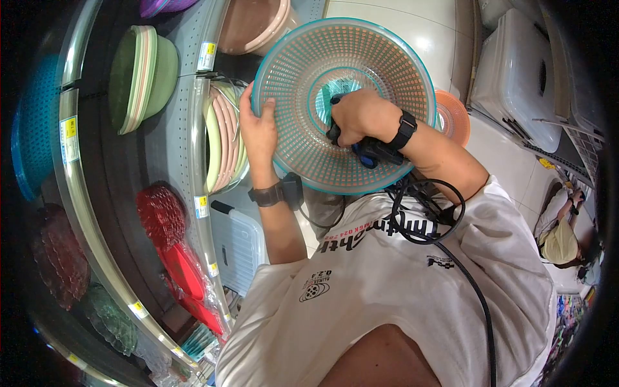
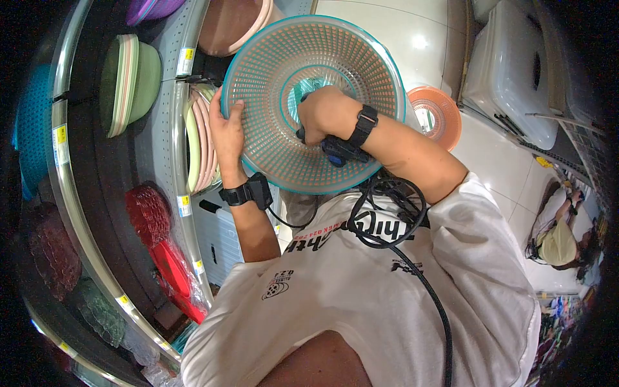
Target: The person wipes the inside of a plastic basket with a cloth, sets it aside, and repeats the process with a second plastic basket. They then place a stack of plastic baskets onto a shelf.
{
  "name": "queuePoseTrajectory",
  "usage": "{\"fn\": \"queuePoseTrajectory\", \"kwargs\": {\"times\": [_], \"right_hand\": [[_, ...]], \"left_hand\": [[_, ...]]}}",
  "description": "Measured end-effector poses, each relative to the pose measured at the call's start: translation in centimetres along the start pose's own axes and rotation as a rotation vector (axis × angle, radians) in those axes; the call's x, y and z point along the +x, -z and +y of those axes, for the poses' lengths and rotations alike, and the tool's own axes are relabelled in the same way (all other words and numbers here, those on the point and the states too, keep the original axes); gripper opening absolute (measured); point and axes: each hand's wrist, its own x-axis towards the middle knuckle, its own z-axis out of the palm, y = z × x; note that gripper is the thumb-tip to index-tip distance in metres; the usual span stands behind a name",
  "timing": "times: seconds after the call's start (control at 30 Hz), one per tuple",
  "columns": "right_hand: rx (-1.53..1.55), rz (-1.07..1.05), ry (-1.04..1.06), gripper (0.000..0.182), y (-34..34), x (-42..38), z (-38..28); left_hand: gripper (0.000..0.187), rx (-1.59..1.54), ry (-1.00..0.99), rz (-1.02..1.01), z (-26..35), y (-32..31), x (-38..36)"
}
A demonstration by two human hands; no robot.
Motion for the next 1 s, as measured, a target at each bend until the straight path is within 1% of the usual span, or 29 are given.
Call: {"fn": "queuePoseTrajectory", "kwargs": {"times": [0.07,0.2,0.3,0.37,0.43,0.5,0.6,0.67,0.7,0.77,0.8,0.87,1.0], "right_hand": [[0.034,-0.039,0.076,0.041,0.2,-0.2,-0.2],[0.063,-0.042,0.126,0.044,0.0,-0.2,-0.3],[0.064,-0.030,0.161,0.043,-0.2,-0.1,-0.5],[0.075,0.018,0.207,0.042,-0.7,0.1,-0.5],[0.090,0.027,0.218,0.042,-0.5,-0.1,-0.7],[0.104,0.036,0.231,0.041,-0.6,0.0,-0.9],[0.084,0.095,0.250,0.041,-1.9,1.0,-1.2],[0.093,0.174,0.262,0.042,-2.5,1.5,-1.3],[0.093,0.175,0.262,0.042,-2.7,1.6,-1.3],[0.111,0.291,0.284,0.040,-3.2,1.9,-1.2],[0.111,0.291,0.285,0.040,-3.6,2.1,-1.1],[0.150,0.482,0.299,0.038,-4.1,2.5,-1.0],[0.155,0.531,0.239,0.039,-4.0,2.9,-1.0]], "left_hand": [[0.047,0.002,-0.001,0.001,0.2,0.0,-0.1],[0.047,0.010,0.012,0.006,0.5,0.0,-0.3],[0.047,0.016,0.003,0.009,0.8,0.0,-0.4],[0.047,0.021,-0.002,0.013,1.2,-0.1,-0.6],[0.047,-0.017,0.026,0.018,1.5,-0.2,-0.7],[0.047,0.002,0.006,0.022,1.2,-0.1,-0.7],[0.047,0.004,-0.004,0.025,1.3,-0.1,-0.8],[0.047,-0.012,0.005,0.022,1.5,-0.2,-1.0],[0.047,-0.019,-0.004,0.025,1.6,-0.2,-1.1],[0.047,-0.026,-0.013,0.030,1.6,-0.2,-1.2],[0.047,-0.034,-0.016,0.029,1.5,-0.1,-1.2],[0.047,-0.042,-0.020,0.029,1.4,-0.1,-1.2],[0.047,-0.076,-0.015,0.025,1.1,-0.1,-1.2]]}}
